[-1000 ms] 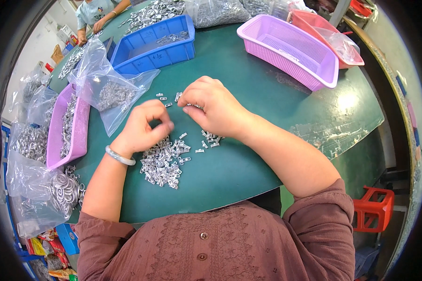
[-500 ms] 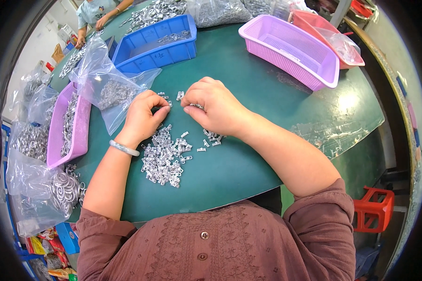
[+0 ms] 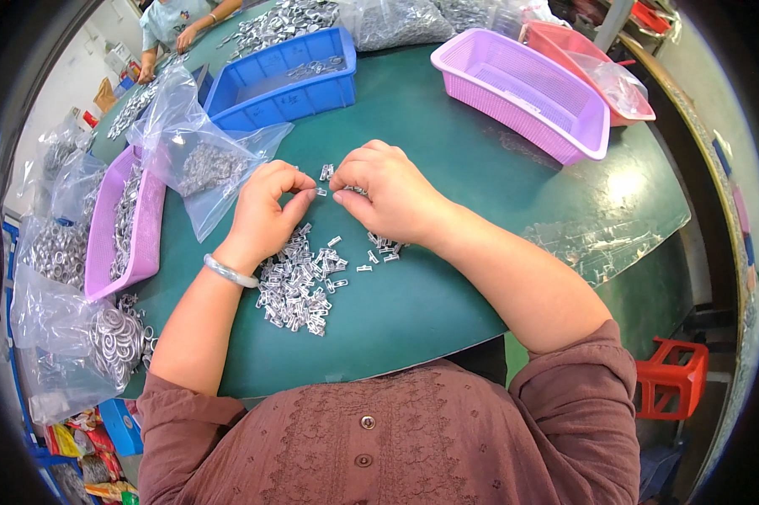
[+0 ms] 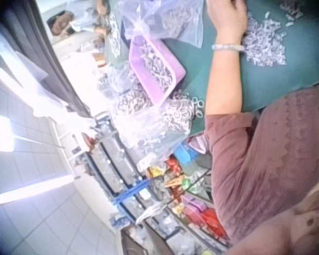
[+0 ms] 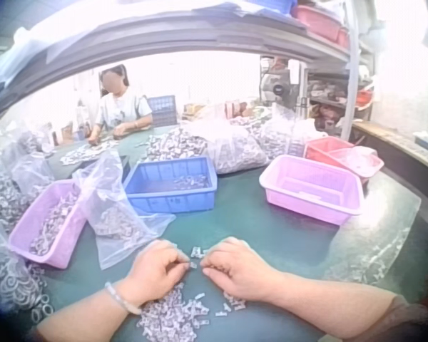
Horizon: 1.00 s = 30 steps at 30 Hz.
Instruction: The person assembles small metal hardware clips by picking up components and fitting them together by hand.
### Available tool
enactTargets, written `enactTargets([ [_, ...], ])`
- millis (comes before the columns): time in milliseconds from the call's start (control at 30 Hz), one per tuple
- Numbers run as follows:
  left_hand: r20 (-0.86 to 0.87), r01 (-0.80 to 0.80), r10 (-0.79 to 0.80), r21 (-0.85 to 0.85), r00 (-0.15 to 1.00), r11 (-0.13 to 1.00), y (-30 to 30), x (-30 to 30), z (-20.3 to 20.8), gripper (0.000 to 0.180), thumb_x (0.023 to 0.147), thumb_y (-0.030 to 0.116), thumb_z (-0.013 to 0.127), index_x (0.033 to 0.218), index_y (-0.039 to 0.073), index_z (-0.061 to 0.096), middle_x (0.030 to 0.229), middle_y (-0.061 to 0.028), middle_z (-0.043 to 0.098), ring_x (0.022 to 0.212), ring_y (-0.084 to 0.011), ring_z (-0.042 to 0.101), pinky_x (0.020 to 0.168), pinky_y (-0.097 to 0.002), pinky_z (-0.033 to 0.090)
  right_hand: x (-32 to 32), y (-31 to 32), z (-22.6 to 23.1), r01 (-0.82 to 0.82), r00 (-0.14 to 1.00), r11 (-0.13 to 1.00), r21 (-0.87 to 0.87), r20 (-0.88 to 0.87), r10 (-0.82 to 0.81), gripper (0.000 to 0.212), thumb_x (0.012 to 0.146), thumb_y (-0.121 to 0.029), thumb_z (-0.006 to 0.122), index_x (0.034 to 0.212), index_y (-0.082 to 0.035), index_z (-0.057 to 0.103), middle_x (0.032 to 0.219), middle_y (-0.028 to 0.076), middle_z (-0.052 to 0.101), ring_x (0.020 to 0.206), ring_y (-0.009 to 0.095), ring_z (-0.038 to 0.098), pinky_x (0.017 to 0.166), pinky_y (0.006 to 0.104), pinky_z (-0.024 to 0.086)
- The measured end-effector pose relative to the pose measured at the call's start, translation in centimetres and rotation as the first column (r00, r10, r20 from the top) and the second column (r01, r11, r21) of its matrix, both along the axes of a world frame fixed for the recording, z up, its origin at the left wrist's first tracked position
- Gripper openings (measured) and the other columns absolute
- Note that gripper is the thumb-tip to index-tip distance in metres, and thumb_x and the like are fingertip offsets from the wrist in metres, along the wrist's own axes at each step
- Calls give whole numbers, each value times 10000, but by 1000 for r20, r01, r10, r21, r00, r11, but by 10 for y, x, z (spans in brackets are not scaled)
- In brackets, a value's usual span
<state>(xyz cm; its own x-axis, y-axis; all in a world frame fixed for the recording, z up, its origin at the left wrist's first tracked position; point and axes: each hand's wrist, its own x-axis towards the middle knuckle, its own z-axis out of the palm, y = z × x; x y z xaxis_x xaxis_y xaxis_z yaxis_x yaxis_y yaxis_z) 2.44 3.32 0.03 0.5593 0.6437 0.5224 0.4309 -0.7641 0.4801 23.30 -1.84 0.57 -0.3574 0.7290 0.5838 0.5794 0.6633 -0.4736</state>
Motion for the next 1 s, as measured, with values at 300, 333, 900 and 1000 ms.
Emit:
enactTargets([
  [300, 172, 101, -96, -22, 980, 995, -17, 4, 11, 86, 758, 52, 720, 822, 51, 663, 812, -53, 623, 779, -231, 587, 680, -341, 468, -1, -3, 4, -21, 998, 997, -77, -68, 16, 77, 784, -99, 704, 830, -51, 666, 861, 72, 666, 858, 285, 596, 805, 402, 466],
  [333, 188, 125, -120, -12, 975, 992, -17, 5, 12, 86, 761, 51, 719, 826, 51, 663, 809, -49, 624, 770, -214, 587, 670, -326, 464, -1, -4, 4, -30, 997, 997, -69, -75, 25, 74, 781, -91, 706, 829, -52, 666, 860, 67, 667, 856, 281, 596, 803, 401, 467],
  [900, 286, 298, -187, -417, 940, 859, -18, -1, 14, 62, 827, 17, 647, 779, -9, 619, 801, -23, 578, 709, -98, 474, 634, -245, 381, -3, -6, 7, -20, 998, 995, 95, -49, 25, 118, 741, -54, 719, 830, -79, 647, 885, 30, 651, 913, 252, 595, 847, 396, 435],
  [1000, 287, 310, -209, -369, 935, 876, -17, -1, 13, 67, 808, 9, 666, 771, -5, 612, 807, -21, 578, 707, -102, 470, 636, -246, 383, -3, -6, 8, -27, 998, 995, 93, -52, 32, 137, 728, -42, 720, 831, -79, 637, 890, 30, 649, 918, 257, 594, 846, 397, 435],
])
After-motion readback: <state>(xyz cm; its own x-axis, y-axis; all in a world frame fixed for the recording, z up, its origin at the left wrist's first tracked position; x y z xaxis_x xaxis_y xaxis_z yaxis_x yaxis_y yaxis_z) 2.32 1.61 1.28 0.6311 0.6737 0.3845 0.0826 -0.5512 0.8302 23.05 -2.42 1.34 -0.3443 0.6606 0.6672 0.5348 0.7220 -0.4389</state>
